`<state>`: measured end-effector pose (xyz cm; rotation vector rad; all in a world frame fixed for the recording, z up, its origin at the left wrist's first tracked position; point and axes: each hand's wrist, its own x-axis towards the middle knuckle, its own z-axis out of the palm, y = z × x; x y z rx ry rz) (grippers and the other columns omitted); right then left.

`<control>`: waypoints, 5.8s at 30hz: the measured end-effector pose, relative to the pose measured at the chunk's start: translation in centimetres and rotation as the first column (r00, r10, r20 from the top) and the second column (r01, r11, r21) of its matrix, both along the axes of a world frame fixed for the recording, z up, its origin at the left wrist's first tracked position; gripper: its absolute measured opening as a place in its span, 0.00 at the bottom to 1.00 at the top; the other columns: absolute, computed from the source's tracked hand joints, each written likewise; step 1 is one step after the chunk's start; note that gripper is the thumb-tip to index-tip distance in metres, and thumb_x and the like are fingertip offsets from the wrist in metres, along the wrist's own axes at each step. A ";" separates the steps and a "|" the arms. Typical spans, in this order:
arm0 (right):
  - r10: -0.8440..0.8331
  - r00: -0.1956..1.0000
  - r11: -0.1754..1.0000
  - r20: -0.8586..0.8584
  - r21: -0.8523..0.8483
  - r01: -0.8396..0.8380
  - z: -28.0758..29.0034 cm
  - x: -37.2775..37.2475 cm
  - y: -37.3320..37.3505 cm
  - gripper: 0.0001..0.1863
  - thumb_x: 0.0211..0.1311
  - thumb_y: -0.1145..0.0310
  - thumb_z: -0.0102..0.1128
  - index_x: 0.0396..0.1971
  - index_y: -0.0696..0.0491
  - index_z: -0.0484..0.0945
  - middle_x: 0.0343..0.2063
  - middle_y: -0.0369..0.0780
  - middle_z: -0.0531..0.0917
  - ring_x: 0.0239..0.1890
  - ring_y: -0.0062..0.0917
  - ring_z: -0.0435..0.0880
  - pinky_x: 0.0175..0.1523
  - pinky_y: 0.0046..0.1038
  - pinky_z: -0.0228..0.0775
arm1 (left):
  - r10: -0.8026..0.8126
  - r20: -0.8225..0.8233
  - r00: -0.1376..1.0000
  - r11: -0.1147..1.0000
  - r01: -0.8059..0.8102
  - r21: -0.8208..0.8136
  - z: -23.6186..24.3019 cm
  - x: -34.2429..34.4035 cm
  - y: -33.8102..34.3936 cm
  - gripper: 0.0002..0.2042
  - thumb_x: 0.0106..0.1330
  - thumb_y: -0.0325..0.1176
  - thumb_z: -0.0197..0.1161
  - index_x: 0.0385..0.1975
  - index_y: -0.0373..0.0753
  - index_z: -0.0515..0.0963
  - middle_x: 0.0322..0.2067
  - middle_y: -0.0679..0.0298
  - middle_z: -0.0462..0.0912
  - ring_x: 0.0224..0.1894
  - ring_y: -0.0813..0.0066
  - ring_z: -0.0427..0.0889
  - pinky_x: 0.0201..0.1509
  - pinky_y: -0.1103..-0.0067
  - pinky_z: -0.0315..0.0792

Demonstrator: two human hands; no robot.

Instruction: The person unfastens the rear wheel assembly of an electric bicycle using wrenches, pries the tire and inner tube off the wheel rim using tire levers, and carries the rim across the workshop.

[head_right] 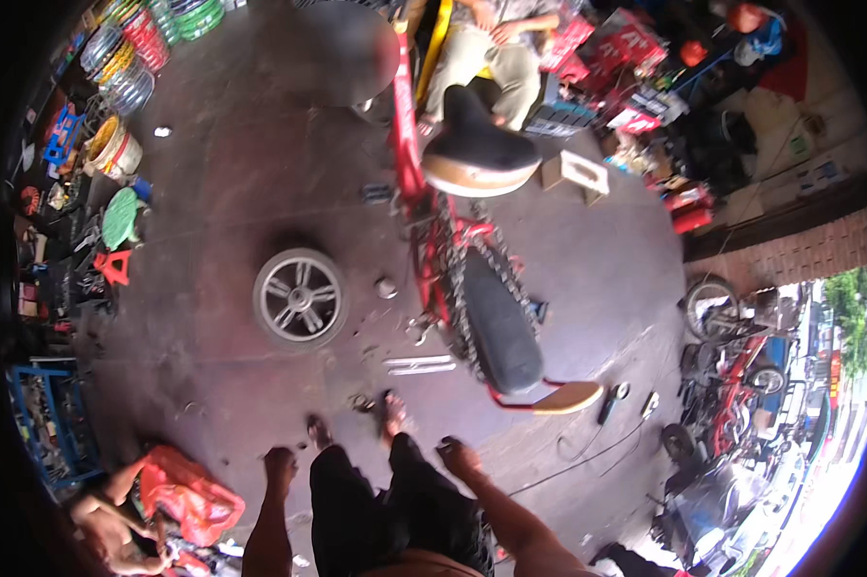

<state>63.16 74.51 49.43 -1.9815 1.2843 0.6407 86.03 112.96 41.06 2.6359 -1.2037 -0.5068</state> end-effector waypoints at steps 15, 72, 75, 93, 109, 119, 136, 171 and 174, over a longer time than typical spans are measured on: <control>-0.526 0.820 0.843 0.225 0.008 0.539 -8.8 11.2 18.0 0.16 0.56 0.62 0.57 0.39 0.57 0.77 0.31 0.42 0.82 0.33 0.30 0.79 0.41 0.30 0.70 | 0.343 -0.472 0.812 0.927 -0.374 0.031 -4.1 19.2 3.8 0.07 0.55 0.34 0.62 0.32 0.43 0.75 0.25 0.53 0.79 0.31 0.49 0.78 0.33 0.65 0.73; -0.131 0.986 0.972 -0.101 0.184 0.148 11.8 27.2 47.0 0.11 0.56 0.62 0.58 0.37 0.50 0.76 0.26 0.33 0.80 0.24 0.16 0.77 0.26 0.19 0.65 | 0.871 -0.479 0.109 0.314 -0.873 0.374 6.4 -2.3 64.7 0.12 0.54 0.39 0.56 0.31 0.38 0.78 0.28 0.53 0.81 0.32 0.56 0.81 0.35 0.66 0.73; -0.211 0.973 0.958 -0.091 0.177 0.225 11.4 23.2 45.3 0.13 0.55 0.61 0.59 0.38 0.51 0.77 0.26 0.34 0.80 0.24 0.17 0.77 0.26 0.20 0.66 | 0.790 -0.605 -0.096 0.163 -0.919 0.359 5.3 1.6 63.2 0.04 0.50 0.26 0.56 0.25 0.38 0.76 0.25 0.55 0.78 0.23 0.60 0.79 0.26 0.71 0.73; -0.422 0.890 0.868 -0.173 0.205 0.452 11.2 24.9 47.8 0.16 0.55 0.60 0.56 0.40 0.53 0.76 0.29 0.37 0.81 0.28 0.22 0.79 0.31 0.26 0.70 | 0.679 -0.734 0.031 0.296 -0.926 0.234 10.8 26.6 51.4 0.06 0.54 0.23 0.53 0.30 0.38 0.74 0.20 0.61 0.77 0.18 0.73 0.78 0.20 0.78 0.70; -0.043 0.993 0.974 -0.112 0.217 0.067 3.2 61.8 41.0 0.11 0.55 0.63 0.55 0.36 0.51 0.75 0.23 0.34 0.76 0.21 0.18 0.74 0.22 0.25 0.64 | 0.829 -0.559 -0.030 0.202 -0.915 0.348 14.4 54.0 49.1 0.15 0.54 0.46 0.57 0.36 0.46 0.79 0.27 0.57 0.83 0.34 0.57 0.82 0.39 0.67 0.75; -0.011 0.933 0.953 0.360 0.287 -0.100 10.8 112.0 46.7 0.16 0.55 0.58 0.56 0.40 0.52 0.76 0.26 0.33 0.78 0.24 0.17 0.75 0.27 0.20 0.66 | 0.833 -0.489 -0.257 -0.046 -0.915 0.402 15.6 69.4 54.6 0.15 0.51 0.43 0.58 0.33 0.40 0.80 0.25 0.54 0.82 0.32 0.57 0.81 0.38 0.66 0.74; -0.058 0.998 0.918 0.000 0.393 0.053 -10.7 152.1 71.5 0.17 0.56 0.60 0.56 0.42 0.55 0.74 0.30 0.38 0.80 0.28 0.23 0.79 0.28 0.26 0.69 | 0.832 -0.546 0.098 0.427 -0.740 0.519 3.3 123.5 67.0 0.19 0.59 0.49 0.53 0.47 0.46 0.74 0.37 0.52 0.81 0.43 0.52 0.78 0.48 0.62 0.70; -0.992 0.000 0.095 0.127 0.742 0.664 -33.9 163.9 68.8 0.25 0.51 0.61 0.64 0.48 0.58 0.73 0.40 0.42 0.79 0.41 0.27 0.77 0.47 0.31 0.68 | 0.056 -0.434 0.899 0.993 -0.097 -0.073 -17.9 146.7 58.0 0.06 0.53 0.28 0.62 0.30 0.39 0.76 0.24 0.57 0.79 0.26 0.56 0.79 0.29 0.69 0.73; -0.973 -0.155 0.001 0.174 0.668 0.744 -34.8 155.0 66.3 0.25 0.55 0.61 0.63 0.46 0.64 0.71 0.42 0.46 0.78 0.42 0.32 0.78 0.48 0.34 0.71 | -0.090 -0.421 0.902 0.994 0.058 -0.090 -18.1 143.9 57.3 0.07 0.53 0.29 0.62 0.31 0.38 0.76 0.25 0.57 0.79 0.26 0.56 0.79 0.29 0.69 0.73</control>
